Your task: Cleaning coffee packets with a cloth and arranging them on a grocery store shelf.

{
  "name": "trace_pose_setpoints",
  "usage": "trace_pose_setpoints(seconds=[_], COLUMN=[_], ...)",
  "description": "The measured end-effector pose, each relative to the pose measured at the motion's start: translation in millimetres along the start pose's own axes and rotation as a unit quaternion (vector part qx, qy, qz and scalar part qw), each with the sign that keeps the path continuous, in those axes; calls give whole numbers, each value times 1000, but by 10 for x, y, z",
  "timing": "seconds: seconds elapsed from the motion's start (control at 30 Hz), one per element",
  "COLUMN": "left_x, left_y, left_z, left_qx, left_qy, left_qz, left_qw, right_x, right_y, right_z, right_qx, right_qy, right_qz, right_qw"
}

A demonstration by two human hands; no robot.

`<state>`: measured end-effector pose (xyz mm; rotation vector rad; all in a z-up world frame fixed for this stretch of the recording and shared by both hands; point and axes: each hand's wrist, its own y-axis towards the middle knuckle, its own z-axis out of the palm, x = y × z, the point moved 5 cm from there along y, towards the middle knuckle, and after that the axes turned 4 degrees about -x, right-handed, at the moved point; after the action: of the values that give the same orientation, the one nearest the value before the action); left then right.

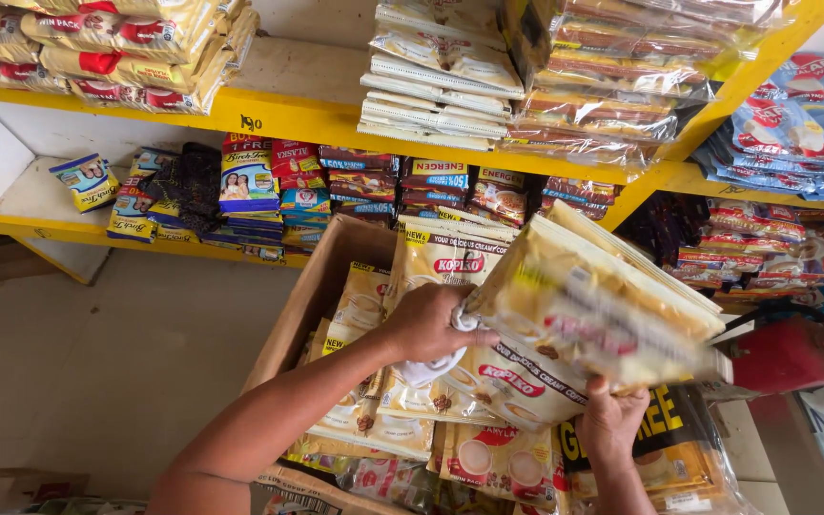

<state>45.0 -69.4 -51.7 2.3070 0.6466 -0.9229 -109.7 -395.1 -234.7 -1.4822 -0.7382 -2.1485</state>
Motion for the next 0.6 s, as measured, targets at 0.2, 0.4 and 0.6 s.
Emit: trace_pose_setpoints(seconds=[0.2, 0.4, 0.6], left_x=[-264, 82, 434], left_y=[4, -31, 135], left_z=[-415, -214, -180], left_qx=[-91, 40, 1], left_qy=[-73, -150, 142], left_qz=[72, -115, -204], left_qw=[991, 981, 968], right_x=[-1489, -65, 242], right_y=[361, -260, -833], right_z=[-1172, 58, 1134], right_qx=[-11, 36, 45], right_qy=[126, 70, 121], right_qz=[264, 352, 428], right_qw=[956, 933, 895])
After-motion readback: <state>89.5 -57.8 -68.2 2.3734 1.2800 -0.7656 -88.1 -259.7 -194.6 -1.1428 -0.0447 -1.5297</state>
